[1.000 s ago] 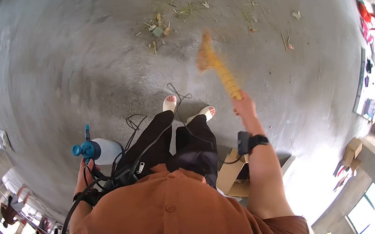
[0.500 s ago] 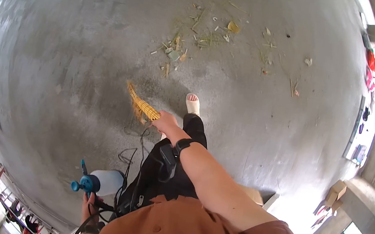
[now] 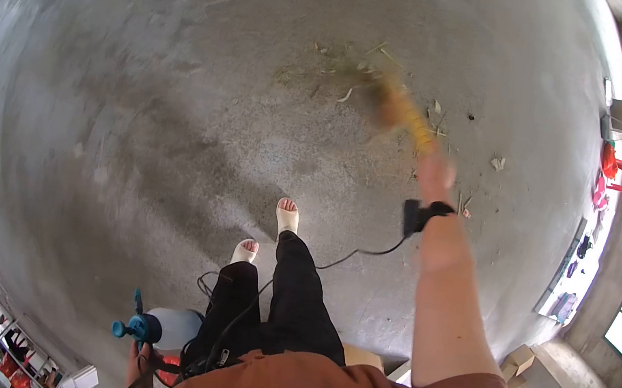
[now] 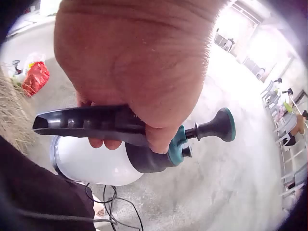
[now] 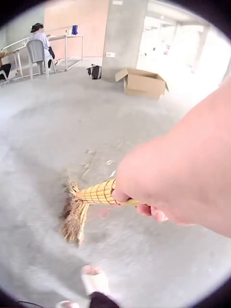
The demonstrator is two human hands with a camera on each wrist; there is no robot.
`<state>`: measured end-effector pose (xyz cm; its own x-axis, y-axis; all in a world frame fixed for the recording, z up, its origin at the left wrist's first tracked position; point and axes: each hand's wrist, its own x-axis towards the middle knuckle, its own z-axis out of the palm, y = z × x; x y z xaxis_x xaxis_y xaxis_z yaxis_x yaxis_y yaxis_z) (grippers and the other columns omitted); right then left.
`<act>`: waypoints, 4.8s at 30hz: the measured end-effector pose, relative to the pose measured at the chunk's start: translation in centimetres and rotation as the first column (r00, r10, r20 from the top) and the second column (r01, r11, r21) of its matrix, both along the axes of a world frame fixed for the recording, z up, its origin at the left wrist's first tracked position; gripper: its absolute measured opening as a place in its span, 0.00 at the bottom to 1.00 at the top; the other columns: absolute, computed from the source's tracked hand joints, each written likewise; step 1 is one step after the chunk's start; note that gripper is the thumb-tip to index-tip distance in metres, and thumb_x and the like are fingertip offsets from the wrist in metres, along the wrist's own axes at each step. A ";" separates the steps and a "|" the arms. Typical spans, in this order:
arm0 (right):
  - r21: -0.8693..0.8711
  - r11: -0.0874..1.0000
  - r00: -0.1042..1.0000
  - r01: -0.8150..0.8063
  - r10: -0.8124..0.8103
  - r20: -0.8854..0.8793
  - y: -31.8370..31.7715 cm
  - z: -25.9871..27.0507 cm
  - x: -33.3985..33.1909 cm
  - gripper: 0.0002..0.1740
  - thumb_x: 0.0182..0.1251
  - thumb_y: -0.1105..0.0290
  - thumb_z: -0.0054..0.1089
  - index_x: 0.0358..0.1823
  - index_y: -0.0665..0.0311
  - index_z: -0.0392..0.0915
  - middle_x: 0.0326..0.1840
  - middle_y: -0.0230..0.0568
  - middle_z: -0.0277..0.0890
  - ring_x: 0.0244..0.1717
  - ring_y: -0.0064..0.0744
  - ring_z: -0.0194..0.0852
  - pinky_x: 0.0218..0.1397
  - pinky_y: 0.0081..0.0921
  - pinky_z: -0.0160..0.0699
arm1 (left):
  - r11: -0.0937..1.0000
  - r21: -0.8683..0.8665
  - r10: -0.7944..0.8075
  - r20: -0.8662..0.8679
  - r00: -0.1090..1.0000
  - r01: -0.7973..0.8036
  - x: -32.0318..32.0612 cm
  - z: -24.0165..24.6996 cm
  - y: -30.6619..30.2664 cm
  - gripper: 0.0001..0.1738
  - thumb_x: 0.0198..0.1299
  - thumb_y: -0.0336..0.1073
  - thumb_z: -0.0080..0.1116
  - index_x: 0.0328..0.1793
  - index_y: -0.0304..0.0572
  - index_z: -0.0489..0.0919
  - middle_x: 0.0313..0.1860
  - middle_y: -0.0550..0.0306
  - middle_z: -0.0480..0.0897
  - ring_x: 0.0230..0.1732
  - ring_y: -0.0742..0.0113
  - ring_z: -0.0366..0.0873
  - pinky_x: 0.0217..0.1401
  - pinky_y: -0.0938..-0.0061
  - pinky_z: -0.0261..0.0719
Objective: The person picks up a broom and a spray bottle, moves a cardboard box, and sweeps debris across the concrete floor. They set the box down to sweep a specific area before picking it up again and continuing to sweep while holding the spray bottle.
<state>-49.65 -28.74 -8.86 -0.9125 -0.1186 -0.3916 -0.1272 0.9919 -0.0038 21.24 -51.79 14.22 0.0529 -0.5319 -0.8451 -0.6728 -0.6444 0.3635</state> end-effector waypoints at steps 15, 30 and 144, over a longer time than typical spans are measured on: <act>-0.379 0.827 0.888 0.416 -0.280 0.364 0.0 2.8 1.0 0.32 0.57 0.58 0.60 0.65 0.51 0.66 0.27 0.35 0.77 0.22 0.23 0.74 0.25 0.24 0.75 | 0.950 0.038 0.310 -0.216 0.926 -0.309 -10.5 -1.3 -2.3 0.21 0.64 0.36 0.52 0.62 0.41 0.64 0.36 0.57 0.74 0.37 0.66 0.75 0.45 0.68 0.75; -0.438 0.797 0.624 0.417 0.099 0.775 -22.2 -2.5 19.9 0.23 0.55 0.62 0.61 0.54 0.55 0.75 0.21 0.33 0.74 0.13 0.23 0.70 0.14 0.21 0.66 | 0.984 0.072 0.175 -0.171 0.970 -0.164 -10.6 -4.5 -7.3 0.23 0.65 0.38 0.52 0.63 0.41 0.62 0.34 0.59 0.73 0.35 0.67 0.74 0.44 0.69 0.72; -0.294 0.854 0.902 0.429 -0.423 0.090 7.7 5.8 -42.6 0.18 0.59 0.62 0.55 0.48 0.60 0.77 0.41 0.48 0.80 0.45 0.51 0.78 0.45 0.41 0.76 | 0.914 0.028 -0.398 -0.132 0.908 0.404 -57.7 3.8 -13.6 0.25 0.65 0.41 0.48 0.64 0.39 0.59 0.35 0.51 0.76 0.36 0.62 0.77 0.46 0.66 0.78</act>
<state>-92.22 -21.02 -3.02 -0.8925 0.1655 -0.4196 0.3111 0.8995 -0.3069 -36.42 -65.39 18.06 -0.2593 -0.4406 -0.8594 -0.8318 -0.3502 0.4305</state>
